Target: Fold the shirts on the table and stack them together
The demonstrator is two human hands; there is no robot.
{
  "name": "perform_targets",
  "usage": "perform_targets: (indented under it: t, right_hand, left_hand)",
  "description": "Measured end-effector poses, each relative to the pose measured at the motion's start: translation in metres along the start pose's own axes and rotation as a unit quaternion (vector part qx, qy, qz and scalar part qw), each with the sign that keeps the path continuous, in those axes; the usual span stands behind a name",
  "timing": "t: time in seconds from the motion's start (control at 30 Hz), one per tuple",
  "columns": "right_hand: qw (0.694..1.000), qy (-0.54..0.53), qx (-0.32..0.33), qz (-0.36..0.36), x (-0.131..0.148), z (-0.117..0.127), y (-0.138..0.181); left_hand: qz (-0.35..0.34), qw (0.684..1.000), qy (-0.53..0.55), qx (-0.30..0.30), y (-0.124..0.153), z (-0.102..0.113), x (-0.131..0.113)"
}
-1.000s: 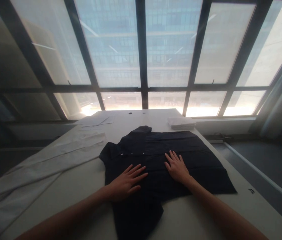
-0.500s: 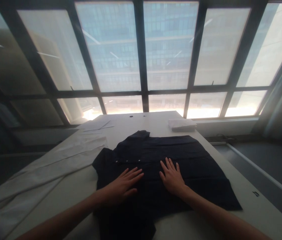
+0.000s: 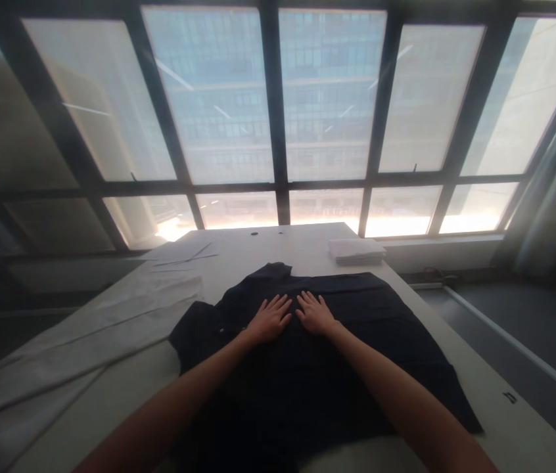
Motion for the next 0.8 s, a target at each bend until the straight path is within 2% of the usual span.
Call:
perform_targets:
  t: [0.13,0.6,0.8]
  right_hand:
    - [1.0,0.013,-0.007,-0.018,-0.038,0.011,-0.003]
    - [0.973,0.067,-0.083,-0.204,-0.21,0.079,0.014]
    - [0.957,0.071,-0.131,-0.25,-0.254,0.091,0.016]
  left_hand:
    - [-0.008,1.0,-0.009,0.0,0.001,-0.007,0.002]
    - [-0.012,0.999,-0.014,0.029,0.002,-0.005,0.0]
    - [-0.004,0.999,-0.009,0.053,0.002,-0.004,0.002]
Point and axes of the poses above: each hand's wrist, its own y-axis away from the middle knuckle, its own z-axis out of the back of the hand, x = y × z, the point moved 9 cm from there along -y, towards the middle knuckle, and after that the axes turned 10 degrees about -y, right-handed, at the moved point
